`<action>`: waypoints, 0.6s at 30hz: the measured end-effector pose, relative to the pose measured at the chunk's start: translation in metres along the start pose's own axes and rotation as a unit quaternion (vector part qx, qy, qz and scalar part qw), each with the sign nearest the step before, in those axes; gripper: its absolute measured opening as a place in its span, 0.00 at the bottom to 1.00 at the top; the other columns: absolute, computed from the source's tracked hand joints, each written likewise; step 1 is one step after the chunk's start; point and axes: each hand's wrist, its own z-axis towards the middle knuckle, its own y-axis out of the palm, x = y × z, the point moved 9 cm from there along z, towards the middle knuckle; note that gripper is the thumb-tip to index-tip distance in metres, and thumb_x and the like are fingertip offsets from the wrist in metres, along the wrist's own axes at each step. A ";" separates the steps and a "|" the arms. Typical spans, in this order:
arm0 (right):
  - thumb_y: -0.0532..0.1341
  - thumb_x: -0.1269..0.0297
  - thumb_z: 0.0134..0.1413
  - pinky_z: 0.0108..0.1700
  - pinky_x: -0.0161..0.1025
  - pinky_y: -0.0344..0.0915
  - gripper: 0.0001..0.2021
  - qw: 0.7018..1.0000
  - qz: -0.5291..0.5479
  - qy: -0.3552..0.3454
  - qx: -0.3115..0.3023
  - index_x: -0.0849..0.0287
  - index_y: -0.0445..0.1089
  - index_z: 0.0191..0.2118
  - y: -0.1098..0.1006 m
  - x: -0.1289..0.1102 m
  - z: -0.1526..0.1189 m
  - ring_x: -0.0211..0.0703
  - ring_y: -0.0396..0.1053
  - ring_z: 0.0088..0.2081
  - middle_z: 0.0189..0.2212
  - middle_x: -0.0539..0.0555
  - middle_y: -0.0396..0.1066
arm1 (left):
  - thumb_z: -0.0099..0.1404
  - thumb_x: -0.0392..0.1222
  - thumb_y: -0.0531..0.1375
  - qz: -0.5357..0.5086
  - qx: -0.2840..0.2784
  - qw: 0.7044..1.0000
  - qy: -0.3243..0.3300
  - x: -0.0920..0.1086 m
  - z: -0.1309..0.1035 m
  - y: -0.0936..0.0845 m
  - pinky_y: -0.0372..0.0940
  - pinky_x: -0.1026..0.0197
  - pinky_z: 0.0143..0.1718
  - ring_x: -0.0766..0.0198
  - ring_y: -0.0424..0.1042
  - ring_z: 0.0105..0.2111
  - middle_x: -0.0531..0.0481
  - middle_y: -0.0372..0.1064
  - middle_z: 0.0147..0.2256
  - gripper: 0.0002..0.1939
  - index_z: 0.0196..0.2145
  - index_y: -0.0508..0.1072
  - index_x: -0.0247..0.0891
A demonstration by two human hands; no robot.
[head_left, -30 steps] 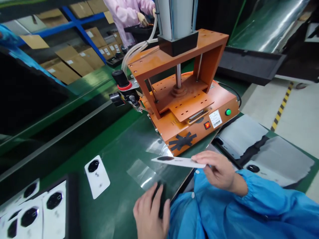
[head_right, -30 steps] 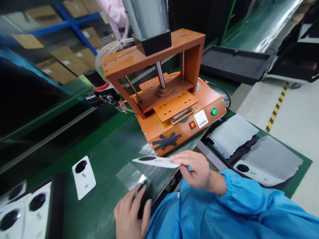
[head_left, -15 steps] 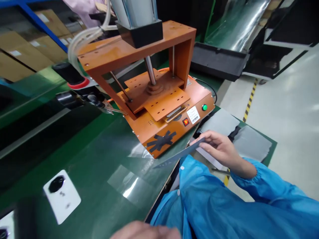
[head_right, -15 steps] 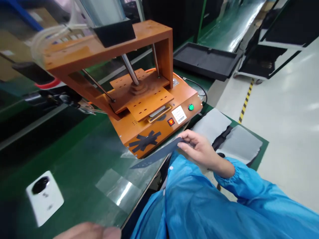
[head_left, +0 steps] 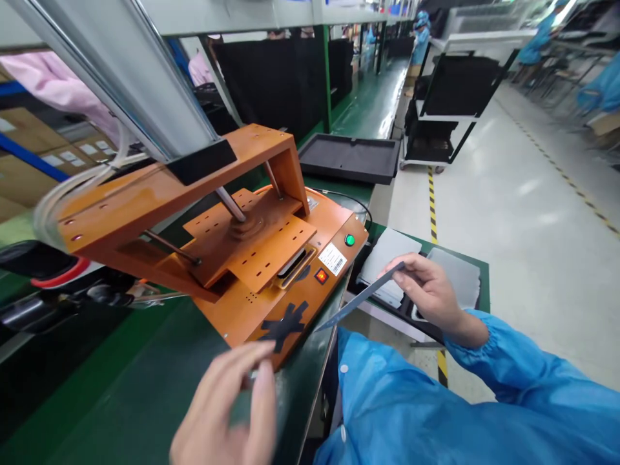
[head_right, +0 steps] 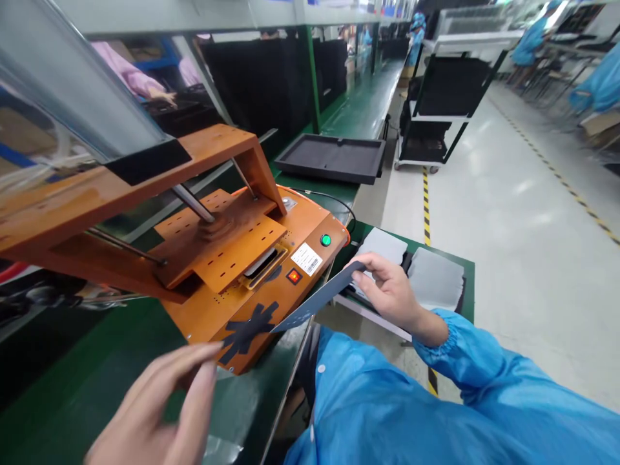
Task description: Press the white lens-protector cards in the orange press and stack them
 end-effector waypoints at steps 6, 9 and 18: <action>0.65 0.62 0.63 0.43 0.42 0.75 0.05 0.989 -0.047 -0.040 0.133 0.54 0.74 0.43 -0.028 0.000 -0.010 0.44 0.77 0.38 0.36 0.53 0.77 | 0.69 0.56 0.54 0.108 -0.024 0.987 -0.117 -0.050 0.066 0.055 0.62 0.40 0.54 0.43 0.69 0.48 0.37 0.73 0.44 0.22 0.44 0.78 0.36; 0.65 0.65 0.63 0.47 0.45 0.76 0.06 0.983 -0.067 -0.092 0.148 0.53 0.75 0.45 -0.027 -0.006 -0.013 0.46 0.78 0.41 0.39 0.55 0.79 | 0.64 0.54 0.61 -0.054 0.007 0.971 -0.233 -0.068 0.083 0.068 0.59 0.38 0.55 0.39 0.69 0.51 0.37 0.73 0.41 0.16 0.38 0.76 0.37; 0.63 0.73 0.60 0.46 0.52 0.76 0.14 0.940 -0.147 -0.267 0.152 0.49 0.75 0.49 -0.008 -0.018 -0.011 0.51 0.79 0.46 0.43 0.55 0.81 | 0.55 0.50 0.63 -0.411 0.094 0.848 -0.320 -0.057 0.122 0.114 0.49 0.68 0.20 0.71 0.65 0.23 0.54 0.66 0.27 0.17 0.38 0.68 0.37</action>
